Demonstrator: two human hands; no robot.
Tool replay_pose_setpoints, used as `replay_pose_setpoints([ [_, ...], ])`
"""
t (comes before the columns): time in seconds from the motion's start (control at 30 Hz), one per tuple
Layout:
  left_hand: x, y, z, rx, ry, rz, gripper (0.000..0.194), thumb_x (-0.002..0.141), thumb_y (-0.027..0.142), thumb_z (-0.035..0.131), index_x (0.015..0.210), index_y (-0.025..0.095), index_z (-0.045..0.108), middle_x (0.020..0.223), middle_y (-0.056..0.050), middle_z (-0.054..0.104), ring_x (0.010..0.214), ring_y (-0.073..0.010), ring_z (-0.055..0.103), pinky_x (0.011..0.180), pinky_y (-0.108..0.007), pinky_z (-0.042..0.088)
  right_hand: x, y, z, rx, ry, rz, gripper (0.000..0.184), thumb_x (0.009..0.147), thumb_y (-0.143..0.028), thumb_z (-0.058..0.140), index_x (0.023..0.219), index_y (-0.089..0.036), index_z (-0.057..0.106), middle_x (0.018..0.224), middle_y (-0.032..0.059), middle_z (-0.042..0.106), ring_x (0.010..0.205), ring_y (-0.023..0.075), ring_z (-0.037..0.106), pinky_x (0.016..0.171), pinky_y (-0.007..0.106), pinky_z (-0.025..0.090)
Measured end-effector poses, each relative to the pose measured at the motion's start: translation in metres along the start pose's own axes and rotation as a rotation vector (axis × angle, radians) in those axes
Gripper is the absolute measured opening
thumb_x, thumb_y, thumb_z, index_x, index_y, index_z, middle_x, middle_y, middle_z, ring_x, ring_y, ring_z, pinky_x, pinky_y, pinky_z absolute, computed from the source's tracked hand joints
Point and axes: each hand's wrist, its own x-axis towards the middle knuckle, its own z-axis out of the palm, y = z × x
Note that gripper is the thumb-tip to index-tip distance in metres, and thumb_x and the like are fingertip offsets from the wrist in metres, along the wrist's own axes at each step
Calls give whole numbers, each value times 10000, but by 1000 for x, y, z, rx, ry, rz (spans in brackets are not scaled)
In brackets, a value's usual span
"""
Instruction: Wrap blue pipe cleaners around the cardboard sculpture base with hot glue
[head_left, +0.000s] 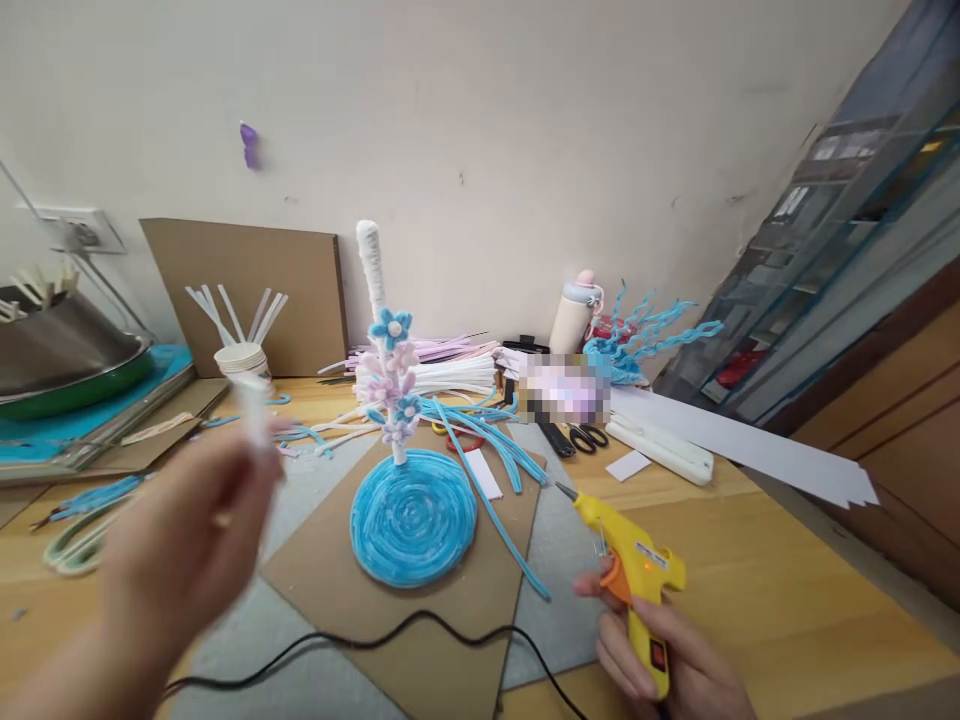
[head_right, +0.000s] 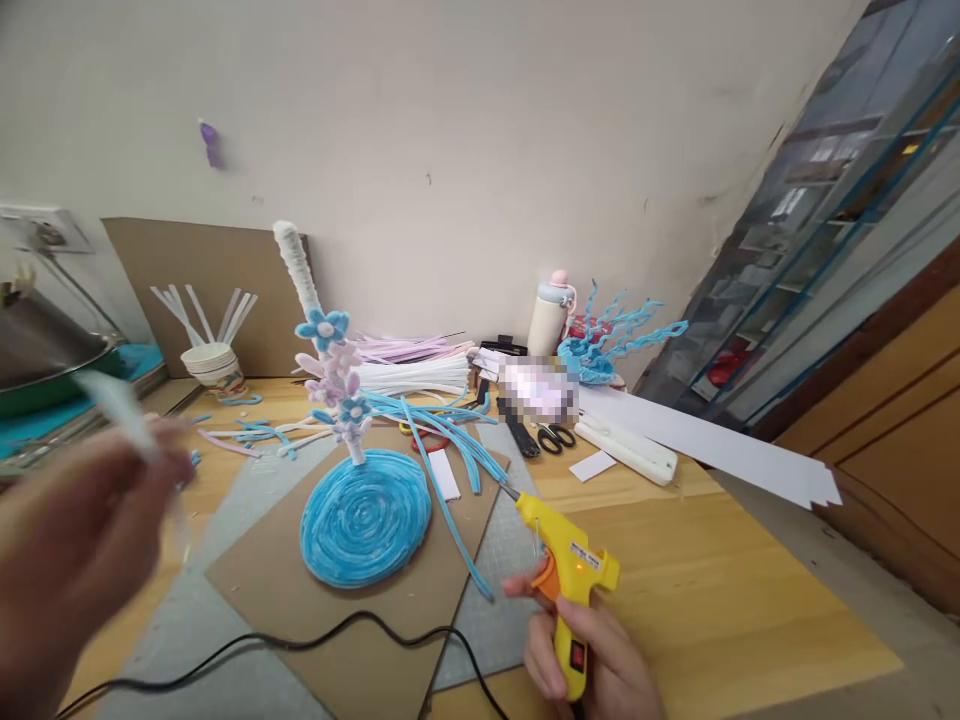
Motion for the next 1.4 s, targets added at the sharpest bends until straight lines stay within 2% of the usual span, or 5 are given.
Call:
replay_pose_setpoints([
  [0.17,-61,92,-2,-406,-787,114,218,960,330,420,826,242,568,652,42,633,545,-100,558,502,-202,383,7,-25,41,-816,145,-308,304,872,-422,595,1061,-192,660,825,80,713,631,206,622,630,348,500],
  [0.37,-47,141,21,-901,-1175,-507,331,918,490,462,765,209,547,419,83,464,384,-73,383,448,-178,304,26,-18,66,-1452,350,-613,441,893,-282,462,1299,-126,534,1253,215,655,1089,362,649,838,495,527],
  [0.63,-42,146,34,-1143,-1181,-844,323,907,469,493,745,196,551,352,71,469,251,-56,239,294,-169,142,23,-13,75,-1655,356,-487,463,907,-216,446,1354,-105,488,1419,229,552,1115,395,663,814,516,554],
  [0.83,-44,172,29,-1370,-1141,-1075,246,969,345,358,838,191,499,510,41,570,276,-52,391,301,-158,201,27,-13,77,-1671,360,-562,498,883,-148,437,1376,-84,463,1484,238,475,1135,371,664,828,487,572],
  [1.4,-71,192,38,-1712,-1110,-1060,347,804,490,645,778,170,515,604,-45,691,312,-64,499,287,-143,281,15,-2,68,-1337,314,-867,530,914,-267,434,1438,-195,416,1416,136,586,1206,299,635,930,422,558],
])
